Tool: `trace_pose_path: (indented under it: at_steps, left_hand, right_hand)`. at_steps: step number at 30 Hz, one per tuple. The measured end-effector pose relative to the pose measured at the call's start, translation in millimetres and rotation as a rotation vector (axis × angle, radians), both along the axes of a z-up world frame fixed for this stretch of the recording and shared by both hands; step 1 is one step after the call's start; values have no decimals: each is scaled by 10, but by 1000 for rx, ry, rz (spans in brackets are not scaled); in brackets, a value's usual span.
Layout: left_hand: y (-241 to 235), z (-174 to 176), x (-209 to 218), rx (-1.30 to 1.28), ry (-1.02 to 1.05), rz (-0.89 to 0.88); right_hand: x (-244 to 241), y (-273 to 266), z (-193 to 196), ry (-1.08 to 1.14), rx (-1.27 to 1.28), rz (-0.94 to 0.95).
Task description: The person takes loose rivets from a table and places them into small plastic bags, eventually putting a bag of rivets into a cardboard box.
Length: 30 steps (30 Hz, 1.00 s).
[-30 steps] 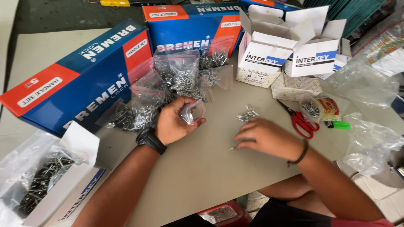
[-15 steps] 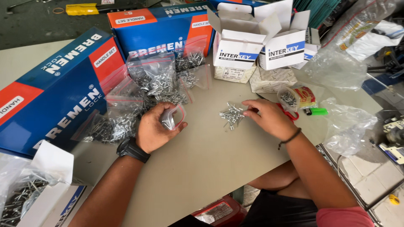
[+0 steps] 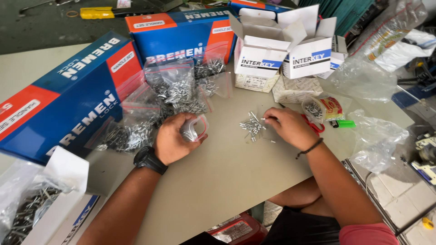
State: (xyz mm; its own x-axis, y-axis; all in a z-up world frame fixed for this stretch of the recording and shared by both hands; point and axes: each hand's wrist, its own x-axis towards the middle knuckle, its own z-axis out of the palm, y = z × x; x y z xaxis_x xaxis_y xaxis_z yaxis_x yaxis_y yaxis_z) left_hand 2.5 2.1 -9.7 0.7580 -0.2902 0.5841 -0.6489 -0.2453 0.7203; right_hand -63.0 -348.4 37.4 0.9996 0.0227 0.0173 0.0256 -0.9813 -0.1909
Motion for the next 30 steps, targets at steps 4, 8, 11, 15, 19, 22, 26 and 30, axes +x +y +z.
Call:
trace_pose_path:
  at_steps: [4,8,11,15,19,22,26,30]
  left_hand:
    - [-10,-25,-1,-18,-13,14]
    - [-8,-16,-12,-34,-26,-12]
    - [-26,4,-35,-12,-26,-4]
    - [-28,85,-84,-22,-12,-3]
    - [-3,3,-43,-20,-7,-9]
    - [4,-61,2,-33,12,-30]
    - [-25,-87,12,7,6,2]
    - [-14,-79,6,33,21,23]
  right_hand:
    - [-94,273,333,-98,106,70]
    - [-88,772,577,-319,155,361]
    - [7,1185,627,-409,120,596]
    - [208,1449,631,-429,47,741]
    - [21,1001,728,-367,48,693]
    - [-130,563,499,-136,106,622]
    - [-245,302,49,-4,46,515]
    - [-262,340,-174,34,96,311]
